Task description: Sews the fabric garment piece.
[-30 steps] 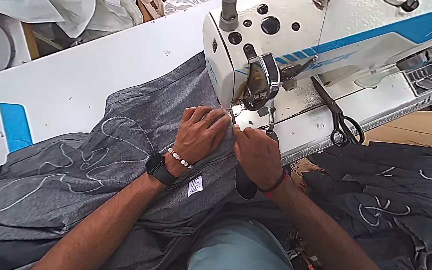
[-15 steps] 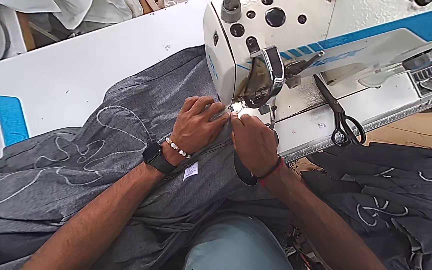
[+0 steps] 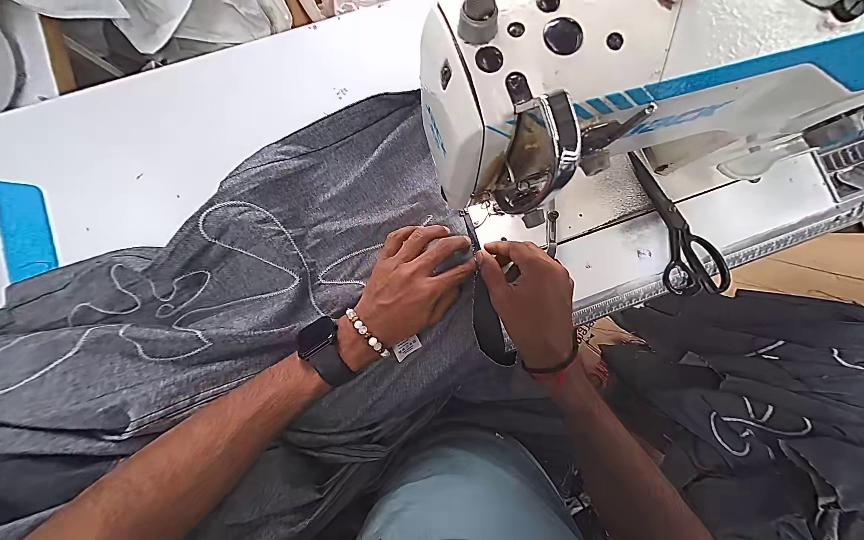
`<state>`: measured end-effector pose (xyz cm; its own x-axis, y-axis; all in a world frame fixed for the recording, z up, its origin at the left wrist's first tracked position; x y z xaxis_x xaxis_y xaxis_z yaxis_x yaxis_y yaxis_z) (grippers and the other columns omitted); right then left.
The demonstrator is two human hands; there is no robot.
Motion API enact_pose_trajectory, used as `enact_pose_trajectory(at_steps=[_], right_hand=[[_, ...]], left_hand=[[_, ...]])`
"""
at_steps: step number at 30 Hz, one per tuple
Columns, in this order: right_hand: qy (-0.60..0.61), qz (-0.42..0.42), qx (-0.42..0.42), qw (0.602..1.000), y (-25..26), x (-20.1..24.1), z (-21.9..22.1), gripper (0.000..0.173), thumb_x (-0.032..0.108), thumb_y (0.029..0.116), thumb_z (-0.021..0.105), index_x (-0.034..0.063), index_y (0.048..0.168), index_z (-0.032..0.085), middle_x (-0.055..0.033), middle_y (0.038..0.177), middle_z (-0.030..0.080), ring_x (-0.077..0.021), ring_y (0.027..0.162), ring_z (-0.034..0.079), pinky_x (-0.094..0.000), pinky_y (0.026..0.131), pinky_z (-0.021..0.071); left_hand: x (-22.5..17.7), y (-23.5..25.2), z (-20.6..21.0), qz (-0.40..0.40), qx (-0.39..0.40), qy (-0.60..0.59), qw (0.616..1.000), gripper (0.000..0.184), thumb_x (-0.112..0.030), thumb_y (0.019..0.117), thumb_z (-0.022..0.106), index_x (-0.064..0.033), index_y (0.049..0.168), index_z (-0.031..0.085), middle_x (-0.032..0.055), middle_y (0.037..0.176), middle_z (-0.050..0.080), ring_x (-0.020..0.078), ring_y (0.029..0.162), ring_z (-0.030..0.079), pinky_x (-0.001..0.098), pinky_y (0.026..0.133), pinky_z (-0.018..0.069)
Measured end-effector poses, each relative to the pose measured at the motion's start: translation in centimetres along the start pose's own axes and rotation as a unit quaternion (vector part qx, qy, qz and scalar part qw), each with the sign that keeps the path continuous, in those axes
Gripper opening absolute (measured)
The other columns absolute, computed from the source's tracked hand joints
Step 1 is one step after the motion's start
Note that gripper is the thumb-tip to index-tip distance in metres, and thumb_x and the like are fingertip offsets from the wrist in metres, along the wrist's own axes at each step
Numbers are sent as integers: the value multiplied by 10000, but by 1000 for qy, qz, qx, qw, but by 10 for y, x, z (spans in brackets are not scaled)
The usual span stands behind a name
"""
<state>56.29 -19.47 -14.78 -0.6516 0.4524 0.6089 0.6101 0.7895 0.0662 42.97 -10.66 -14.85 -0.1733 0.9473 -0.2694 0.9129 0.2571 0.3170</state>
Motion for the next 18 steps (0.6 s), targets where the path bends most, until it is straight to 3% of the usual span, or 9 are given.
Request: enact_pose_trajectory(at_steps=[3,8,11,14,16,18], right_hand=[[-18,12,14,1000,1,3,3,203,395,947,701,225,1020,786,46,841,711,-148,749,658,-415,647,534],[-65,-2,20,998,3,9,4,149,305,929,689,200,989,776,16,820,696,-181,704,652,-446,596,519],[-110,-85,-21,990,-2,19,6,175,230,941,639,134,985,779,-45,817,687,-209,709,665,-419,586,528],[-147,-184,-52,971,-12,32,10,206,174,972,608,64,1012,777,-111,892,697,-261,828,689,-394,683,565],[-157,-216,-27,963,-18,33,12,245,172,981,576,48,1047,776,-142,963,699,-296,912,680,-404,766,560],[-156,-227,1,961,-22,29,10,286,178,985,543,74,1122,773,-132,1046,703,-292,997,665,-411,835,549]], left_hand=[[7,1,-4,-54,-21,9,998,275,-281,1031,535,-172,1157,755,36,1313,681,233,1285,586,451,1086,438],[11,5,-1,-80,-6,60,995,371,-332,1035,488,-268,1338,693,17,1408,622,245,1263,566,449,1040,428],[11,4,1,-90,-5,86,992,417,-367,1029,450,-294,1384,658,20,1433,601,248,1262,550,458,1046,396],[11,2,0,-69,-35,65,995,380,-341,1029,479,-224,1312,704,28,1415,620,240,1286,556,449,1083,404],[9,1,2,-35,-28,33,998,371,-294,1039,476,-223,1324,703,2,1453,608,234,1372,511,436,1157,363],[10,2,5,-11,-26,12,1000,374,-279,1044,465,-227,1326,706,-17,1442,624,228,1384,511,427,1164,371]])
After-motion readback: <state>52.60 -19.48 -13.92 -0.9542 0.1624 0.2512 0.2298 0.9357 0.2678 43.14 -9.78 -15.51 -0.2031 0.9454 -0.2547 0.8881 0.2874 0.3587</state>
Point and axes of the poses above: each hand's wrist, its own y-axis towards the middle knuckle, its own z-axis out of the palm, x = y × z, the point moved 7 cm from there along y, towards the middle knuckle
